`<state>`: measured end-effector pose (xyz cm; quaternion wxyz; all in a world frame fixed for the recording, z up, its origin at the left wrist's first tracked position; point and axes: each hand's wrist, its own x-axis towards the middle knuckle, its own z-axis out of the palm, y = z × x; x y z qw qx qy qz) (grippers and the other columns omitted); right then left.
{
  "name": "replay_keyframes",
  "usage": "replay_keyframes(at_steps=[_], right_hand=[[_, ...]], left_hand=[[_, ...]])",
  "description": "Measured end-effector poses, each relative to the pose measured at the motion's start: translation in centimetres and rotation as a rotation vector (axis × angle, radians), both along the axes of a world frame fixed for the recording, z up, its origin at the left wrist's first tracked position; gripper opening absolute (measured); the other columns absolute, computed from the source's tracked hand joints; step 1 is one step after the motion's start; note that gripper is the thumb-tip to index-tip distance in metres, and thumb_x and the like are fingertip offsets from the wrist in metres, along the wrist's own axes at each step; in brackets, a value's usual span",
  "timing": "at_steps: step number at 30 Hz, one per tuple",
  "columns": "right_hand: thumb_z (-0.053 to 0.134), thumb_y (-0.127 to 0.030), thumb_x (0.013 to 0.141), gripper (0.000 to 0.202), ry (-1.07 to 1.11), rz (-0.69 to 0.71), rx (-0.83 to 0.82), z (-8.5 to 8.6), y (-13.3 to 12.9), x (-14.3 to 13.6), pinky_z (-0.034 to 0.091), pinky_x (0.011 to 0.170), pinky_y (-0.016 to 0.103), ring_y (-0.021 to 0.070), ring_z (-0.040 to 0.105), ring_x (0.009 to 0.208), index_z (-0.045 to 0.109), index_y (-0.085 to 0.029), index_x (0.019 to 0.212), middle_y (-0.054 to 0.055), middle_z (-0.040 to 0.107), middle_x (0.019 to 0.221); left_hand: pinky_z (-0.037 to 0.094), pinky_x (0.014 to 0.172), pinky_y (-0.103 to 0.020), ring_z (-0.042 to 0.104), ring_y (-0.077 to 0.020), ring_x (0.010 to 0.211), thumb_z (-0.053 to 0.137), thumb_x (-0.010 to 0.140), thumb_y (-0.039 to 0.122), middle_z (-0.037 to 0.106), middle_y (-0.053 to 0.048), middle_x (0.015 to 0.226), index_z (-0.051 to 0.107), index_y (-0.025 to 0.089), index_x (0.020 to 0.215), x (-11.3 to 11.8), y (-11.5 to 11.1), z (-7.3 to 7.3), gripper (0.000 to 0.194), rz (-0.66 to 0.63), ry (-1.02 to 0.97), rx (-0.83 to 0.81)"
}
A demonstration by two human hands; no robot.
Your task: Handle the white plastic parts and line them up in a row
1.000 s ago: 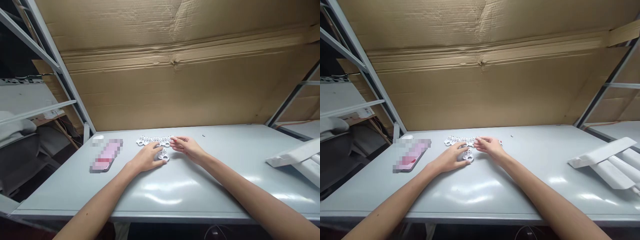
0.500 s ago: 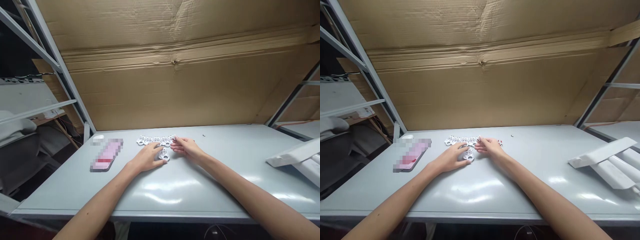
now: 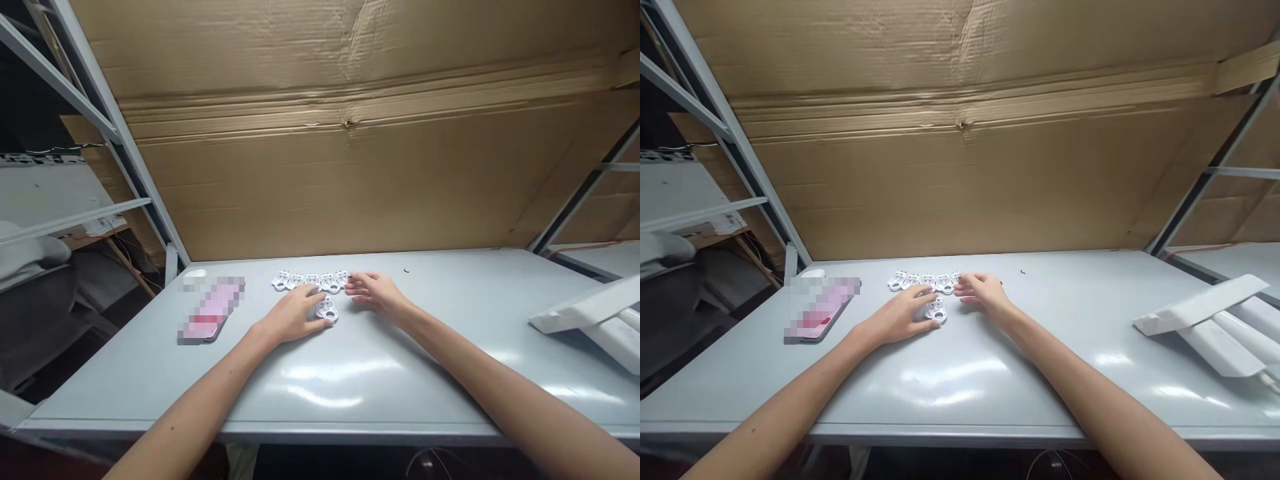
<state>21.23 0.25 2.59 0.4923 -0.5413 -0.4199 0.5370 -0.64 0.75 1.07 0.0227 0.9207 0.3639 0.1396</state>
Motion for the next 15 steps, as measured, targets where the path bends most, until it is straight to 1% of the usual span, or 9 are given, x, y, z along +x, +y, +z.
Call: replay_keyframes(at_steps=[3, 6, 8, 11, 15], right_hand=[[0.06, -0.025, 0.091, 0.019, 0.033, 0.054, -0.002, -0.1, 0.1, 0.0, 0.057, 0.066, 0.024, 0.0166, 0.07, 0.077, 0.068, -0.017, 0.075, 0.008, 0.072, 0.088], [0.064, -0.038, 0.089, 0.025, 0.068, 0.125, 0.022, -0.6, 0.3, 0.3, 0.056, 0.066, 0.024, 0.017, 0.069, 0.079, 0.068, -0.017, 0.076, 0.008, 0.071, 0.091], [0.069, -0.045, 0.084, 0.028, 0.054, 0.163, 0.043, -0.9, 0.4, 0.5, 0.055, 0.069, 0.024, 0.0177, 0.068, 0.083, 0.07, -0.017, 0.082, 0.009, 0.071, 0.095], [0.075, -0.046, 0.078, 0.031, 0.021, 0.217, 0.081, -1.0, 0.5, 0.7, 0.055, 0.073, 0.025, 0.0187, 0.068, 0.087, 0.072, -0.017, 0.088, 0.009, 0.072, 0.098], [0.073, -0.046, 0.079, 0.03, -0.013, 0.26, 0.119, -0.6, 0.2, 0.6, 0.055, 0.072, 0.026, 0.0173, 0.068, 0.08, 0.072, -0.017, 0.086, 0.008, 0.072, 0.09]], left_hand=[[0.046, 0.099, -0.041, 0.053, -0.0309, 0.121, 0.06, 0.09, 0.05, 0.054, -0.014, 0.135, 0.061, 0.02, 0.126, 0.0, 0.0, 0.0, 0.046, -0.002, 0.002, 0.005], [0.046, 0.099, -0.04, 0.053, -0.0309, 0.122, 0.06, 0.09, 0.05, 0.054, -0.014, 0.135, 0.061, 0.02, 0.125, 0.0, 0.0, 0.0, 0.046, -0.004, 0.001, 0.003], [0.045, 0.1, -0.04, 0.053, -0.0309, 0.122, 0.06, 0.09, 0.05, 0.053, -0.014, 0.136, 0.061, 0.02, 0.126, 0.0, 0.0, 0.0, 0.046, -0.001, -0.001, -0.001], [0.045, 0.1, -0.04, 0.052, -0.0309, 0.123, 0.06, 0.09, 0.05, 0.053, -0.014, 0.137, 0.061, 0.02, 0.126, 0.0, 0.0, 0.0, 0.047, -0.004, -0.004, -0.001], [0.046, 0.099, -0.041, 0.053, -0.0308, 0.121, 0.059, 0.091, 0.05, 0.054, -0.015, 0.135, 0.061, 0.019, 0.124, 0.0, 0.1, 0.0, 0.046, -0.022, 0.0, 0.001]])
